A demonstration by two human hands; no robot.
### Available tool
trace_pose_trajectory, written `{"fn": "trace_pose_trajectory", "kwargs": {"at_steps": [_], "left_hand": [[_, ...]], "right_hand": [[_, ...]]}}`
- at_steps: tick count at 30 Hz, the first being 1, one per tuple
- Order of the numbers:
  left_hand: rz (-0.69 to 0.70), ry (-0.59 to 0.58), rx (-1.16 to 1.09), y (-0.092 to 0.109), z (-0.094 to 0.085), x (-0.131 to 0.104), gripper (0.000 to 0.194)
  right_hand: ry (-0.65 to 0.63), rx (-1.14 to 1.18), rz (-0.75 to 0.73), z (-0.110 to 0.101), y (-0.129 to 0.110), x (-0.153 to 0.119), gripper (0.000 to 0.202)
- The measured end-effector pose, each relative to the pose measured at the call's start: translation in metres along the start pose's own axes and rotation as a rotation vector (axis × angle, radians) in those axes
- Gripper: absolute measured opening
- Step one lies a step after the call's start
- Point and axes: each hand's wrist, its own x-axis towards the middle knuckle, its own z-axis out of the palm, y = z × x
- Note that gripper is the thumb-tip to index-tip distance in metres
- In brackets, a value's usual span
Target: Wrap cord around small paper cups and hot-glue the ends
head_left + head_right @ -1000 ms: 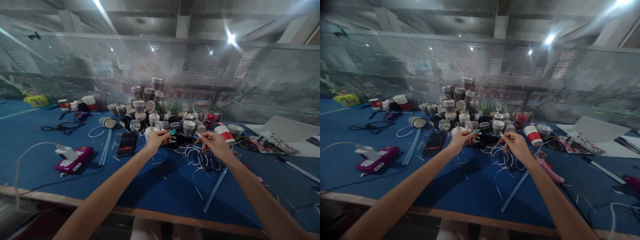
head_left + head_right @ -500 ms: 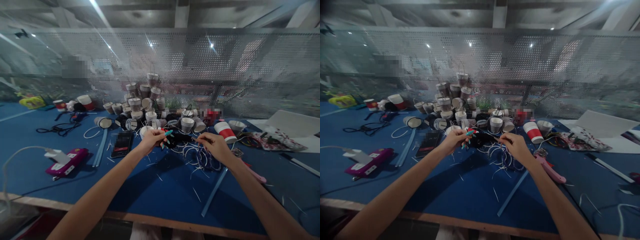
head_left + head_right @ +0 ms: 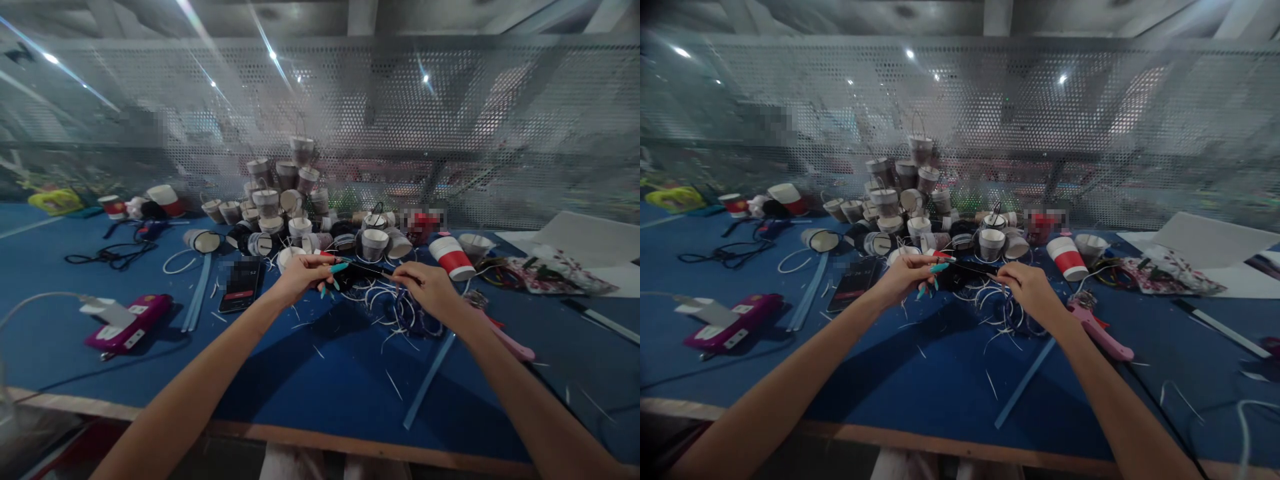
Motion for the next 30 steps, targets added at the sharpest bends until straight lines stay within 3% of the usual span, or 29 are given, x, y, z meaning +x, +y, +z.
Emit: {"fn": "trace_pose_trajectory", "kwargs": {"at_steps": [12, 19, 30], "left_hand": [[0.025, 0.033, 0.001, 0.002, 0.001, 0.0, 0.038], [0.098, 0.0, 0.094, -0.008, -0.006, 0.006, 0.04], [0.133, -0.014, 0.179, -0.002, -0.004, 0.002, 0.037]], "right_hand": [[-0.019, -0.029, -0.017, 0.0, 0.001, -0.001, 0.015], [-0.048, -0.068, -0.013, -0.001, 0.001, -0.001, 0.016], [-0.06, -0.09, -0.004, -0.001, -0.005, -0.002, 0.015]]}}
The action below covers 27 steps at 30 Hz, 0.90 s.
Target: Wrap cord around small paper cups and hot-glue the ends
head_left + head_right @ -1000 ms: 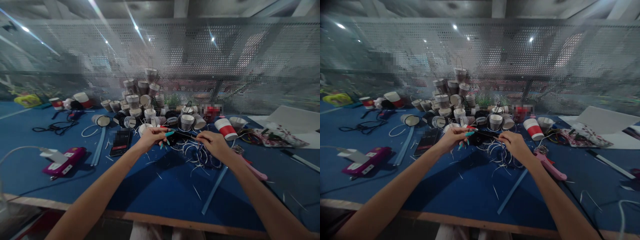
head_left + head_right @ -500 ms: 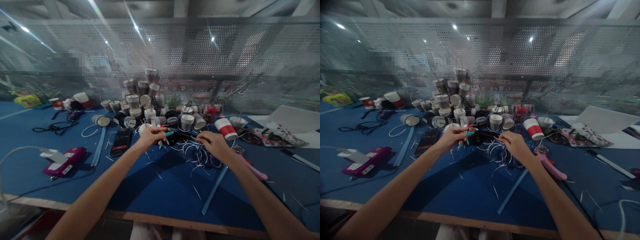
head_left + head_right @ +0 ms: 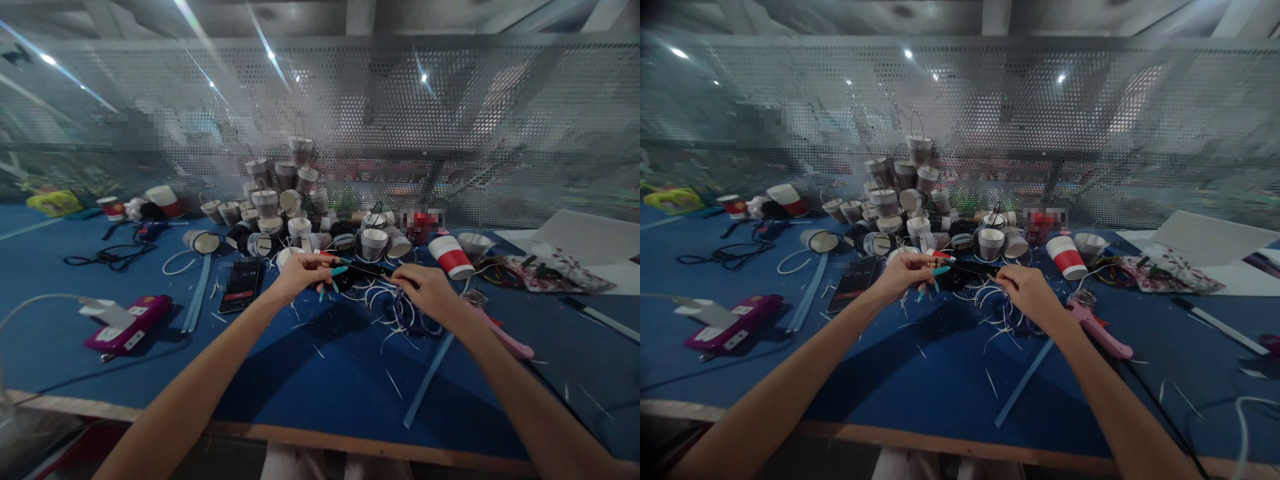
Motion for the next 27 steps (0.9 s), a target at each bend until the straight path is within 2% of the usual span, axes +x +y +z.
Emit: {"fn": "trace_pose_trajectory", "kwargs": {"at_steps": [7, 22, 27], "left_hand": [[0.0, 0.014, 0.013, 0.0024, 0.0016, -0.0004, 0.039], [-0.003, -0.031, 0.075, 0.0022, 0.0009, -0.0004, 0.041], [-0.01, -0.035, 0.07, 0.003, 0.0018, -0.0008, 0.043]], "right_hand": [[0.013, -0.008, 0.049, 0.0011, -0.0019, -0.0005, 0.015], [0.059, -0.079, 0.159, 0.0049, -0.0007, -0.0023, 0.015], [0.118, -0.104, 0.181, 0.0045, -0.0055, -0.0025, 0.014]]}}
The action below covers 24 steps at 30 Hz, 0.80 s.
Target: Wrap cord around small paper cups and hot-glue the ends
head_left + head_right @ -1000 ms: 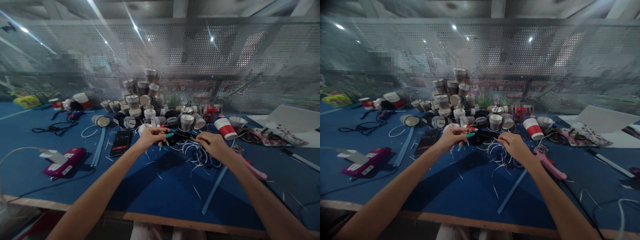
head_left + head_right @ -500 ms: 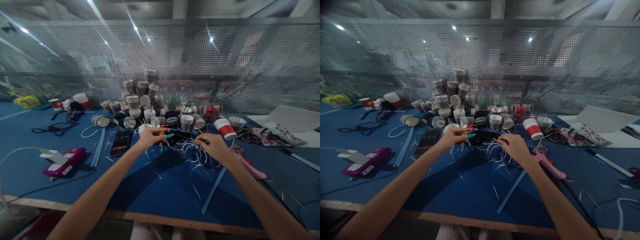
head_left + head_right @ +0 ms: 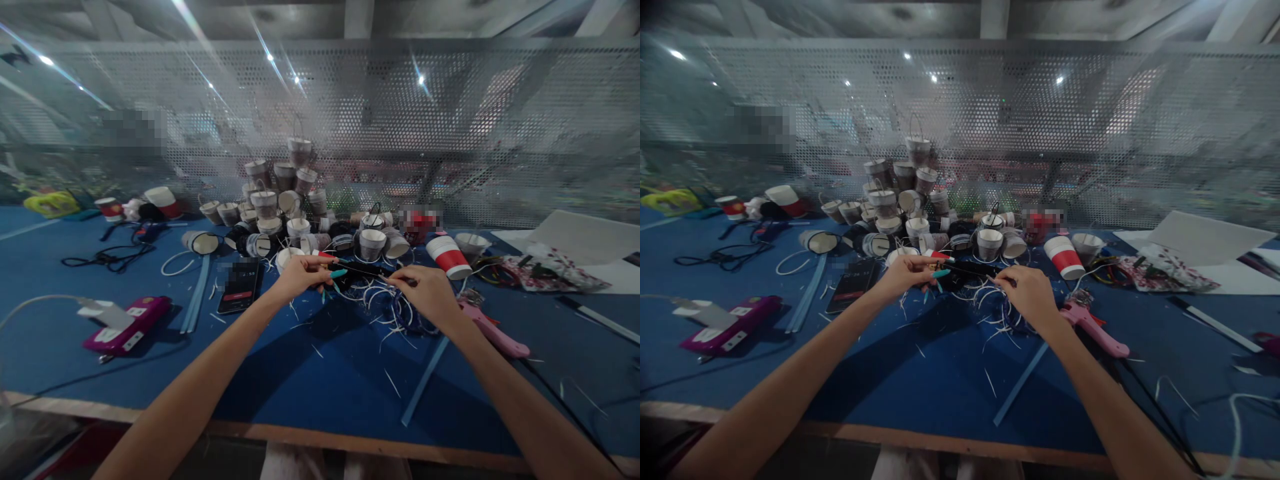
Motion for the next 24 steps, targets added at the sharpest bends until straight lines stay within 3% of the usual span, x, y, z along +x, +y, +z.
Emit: {"fn": "trace_pose_trajectory", "kwargs": {"at_steps": [17, 24], "left_hand": [[-0.021, 0.001, 0.024, 0.0017, 0.0027, -0.0008, 0.044], [-0.003, -0.018, 0.025, -0.0008, 0.0017, -0.0005, 0.046]], "right_hand": [[0.0, 0.084, 0.052, 0.0071, -0.0032, -0.001, 0.012], [0.056, 0.078, 0.01, 0.0096, -0.0022, 0.0003, 0.012]]}}
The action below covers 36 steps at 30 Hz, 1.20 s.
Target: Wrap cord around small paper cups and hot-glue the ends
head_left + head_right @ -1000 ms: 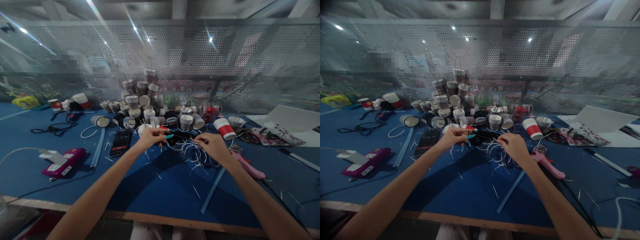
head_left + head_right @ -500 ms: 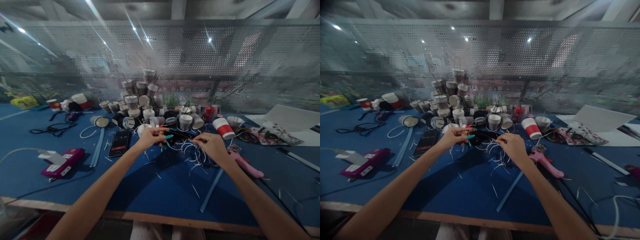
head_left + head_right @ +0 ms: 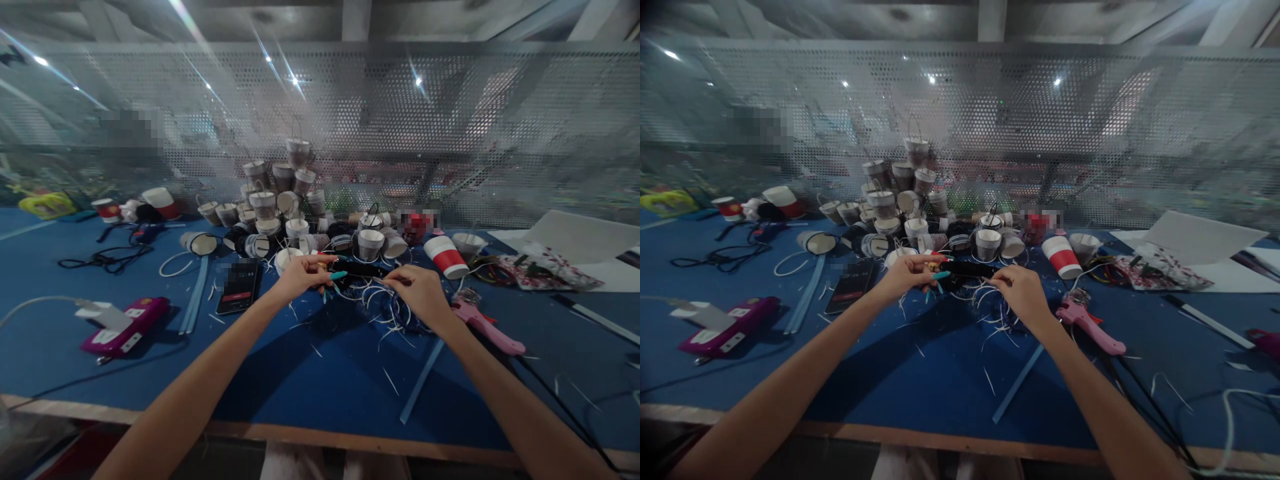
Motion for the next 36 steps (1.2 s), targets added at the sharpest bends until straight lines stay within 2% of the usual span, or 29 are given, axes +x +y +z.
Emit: {"fn": "trace_pose_trajectory", "kwargs": {"at_steps": [5, 10, 17, 26, 36], "left_hand": [[0.01, -0.017, -0.022, -0.002, 0.0, 0.001, 0.049], [0.026, -0.027, -0.025, -0.002, 0.002, 0.0, 0.058], [0.028, -0.019, -0.028, -0.003, 0.004, 0.001, 0.065], [0.027, -0.009, -0.008, -0.003, 0.003, 0.001, 0.063], [0.035, 0.001, -0.033, -0.004, 0.003, 0.002, 0.064]], "right_hand": [[0.037, -0.119, -0.088, 0.003, 0.003, 0.0, 0.017], [0.087, -0.161, -0.11, 0.008, 0.007, -0.002, 0.018], [0.111, -0.154, -0.054, 0.011, 0.005, -0.003, 0.013], [0.136, -0.14, -0.058, 0.009, 0.0, -0.004, 0.012], [0.108, -0.139, -0.001, 0.012, -0.002, -0.005, 0.01]]}}
